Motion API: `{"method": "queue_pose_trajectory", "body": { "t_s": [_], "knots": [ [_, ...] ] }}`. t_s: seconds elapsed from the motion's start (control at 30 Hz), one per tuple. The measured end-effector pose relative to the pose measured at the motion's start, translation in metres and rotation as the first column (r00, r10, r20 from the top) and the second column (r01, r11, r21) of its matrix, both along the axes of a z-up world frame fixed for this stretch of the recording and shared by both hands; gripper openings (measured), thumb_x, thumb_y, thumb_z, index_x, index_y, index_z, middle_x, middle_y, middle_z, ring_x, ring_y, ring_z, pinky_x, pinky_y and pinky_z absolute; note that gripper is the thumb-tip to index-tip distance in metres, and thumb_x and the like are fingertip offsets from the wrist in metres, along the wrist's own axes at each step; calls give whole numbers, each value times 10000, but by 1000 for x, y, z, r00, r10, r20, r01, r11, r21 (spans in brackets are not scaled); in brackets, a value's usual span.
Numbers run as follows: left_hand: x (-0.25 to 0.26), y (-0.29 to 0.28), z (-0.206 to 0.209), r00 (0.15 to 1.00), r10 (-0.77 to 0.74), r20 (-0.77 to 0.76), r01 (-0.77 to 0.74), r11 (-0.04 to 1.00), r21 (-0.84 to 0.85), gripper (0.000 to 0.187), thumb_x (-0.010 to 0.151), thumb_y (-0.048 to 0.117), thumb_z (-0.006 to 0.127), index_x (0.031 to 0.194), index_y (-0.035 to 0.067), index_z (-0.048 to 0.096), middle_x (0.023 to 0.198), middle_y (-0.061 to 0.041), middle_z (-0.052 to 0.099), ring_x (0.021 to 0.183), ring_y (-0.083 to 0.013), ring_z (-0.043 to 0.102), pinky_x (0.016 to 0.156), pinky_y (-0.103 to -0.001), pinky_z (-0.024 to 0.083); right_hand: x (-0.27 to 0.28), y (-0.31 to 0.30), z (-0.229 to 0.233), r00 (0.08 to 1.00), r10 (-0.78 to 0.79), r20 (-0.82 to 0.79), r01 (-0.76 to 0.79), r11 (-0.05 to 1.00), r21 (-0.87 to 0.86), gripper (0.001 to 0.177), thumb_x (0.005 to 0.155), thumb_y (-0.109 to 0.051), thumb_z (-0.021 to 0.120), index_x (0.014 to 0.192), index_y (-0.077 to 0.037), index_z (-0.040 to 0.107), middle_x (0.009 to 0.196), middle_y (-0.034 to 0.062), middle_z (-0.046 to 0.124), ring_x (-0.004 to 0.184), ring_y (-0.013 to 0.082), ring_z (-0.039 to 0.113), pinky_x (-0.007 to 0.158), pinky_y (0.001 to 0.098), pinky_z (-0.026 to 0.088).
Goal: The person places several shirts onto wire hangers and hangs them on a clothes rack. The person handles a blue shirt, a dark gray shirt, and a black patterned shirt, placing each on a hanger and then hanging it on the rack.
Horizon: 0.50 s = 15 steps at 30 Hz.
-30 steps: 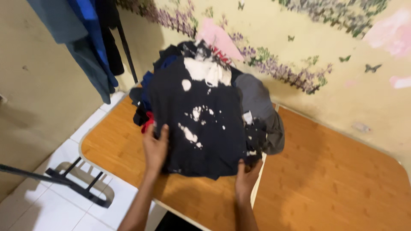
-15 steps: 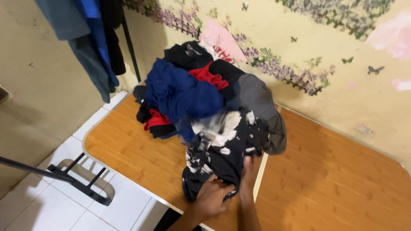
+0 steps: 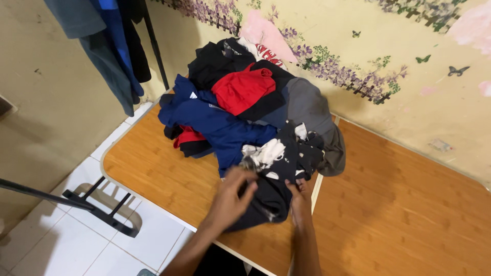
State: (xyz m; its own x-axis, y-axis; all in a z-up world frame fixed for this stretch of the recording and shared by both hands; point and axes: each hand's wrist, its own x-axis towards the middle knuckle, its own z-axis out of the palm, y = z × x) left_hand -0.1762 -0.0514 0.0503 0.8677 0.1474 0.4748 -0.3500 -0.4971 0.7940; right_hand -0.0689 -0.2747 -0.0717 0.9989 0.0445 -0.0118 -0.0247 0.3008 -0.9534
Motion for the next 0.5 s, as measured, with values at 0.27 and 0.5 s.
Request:
{"method": "queue_pose_trajectory", "body": {
  "t_s": [0.27, 0.5],
  "knots": [
    [56, 40, -47, 985, 148, -94, -108, 934, 342, 547, 1028, 450, 520, 1385, 45, 600, 1452, -231, 506, 1371, -422, 418, 1093, -537, 280, 2, -41, -25, 963, 192, -187, -96, 898, 429, 440, 973, -200, 485, 1353, -10, 596, 1346, 154, 644, 1201, 297, 626, 1032, 451, 489],
    [50, 41, -73, 967, 169, -189, -81, 914, 398, 624, 922, 481, 645, 1343, 28, 566, 1269, -234, 563, 1262, -421, 463, 1101, -489, 326, 5, -59, -10, 992, 5, -124, 36, 944, 328, 381, 992, -197, 535, 1304, 15, 589, 1261, 171, 630, 1133, 300, 600, 1008, 451, 487]
  ]
}}
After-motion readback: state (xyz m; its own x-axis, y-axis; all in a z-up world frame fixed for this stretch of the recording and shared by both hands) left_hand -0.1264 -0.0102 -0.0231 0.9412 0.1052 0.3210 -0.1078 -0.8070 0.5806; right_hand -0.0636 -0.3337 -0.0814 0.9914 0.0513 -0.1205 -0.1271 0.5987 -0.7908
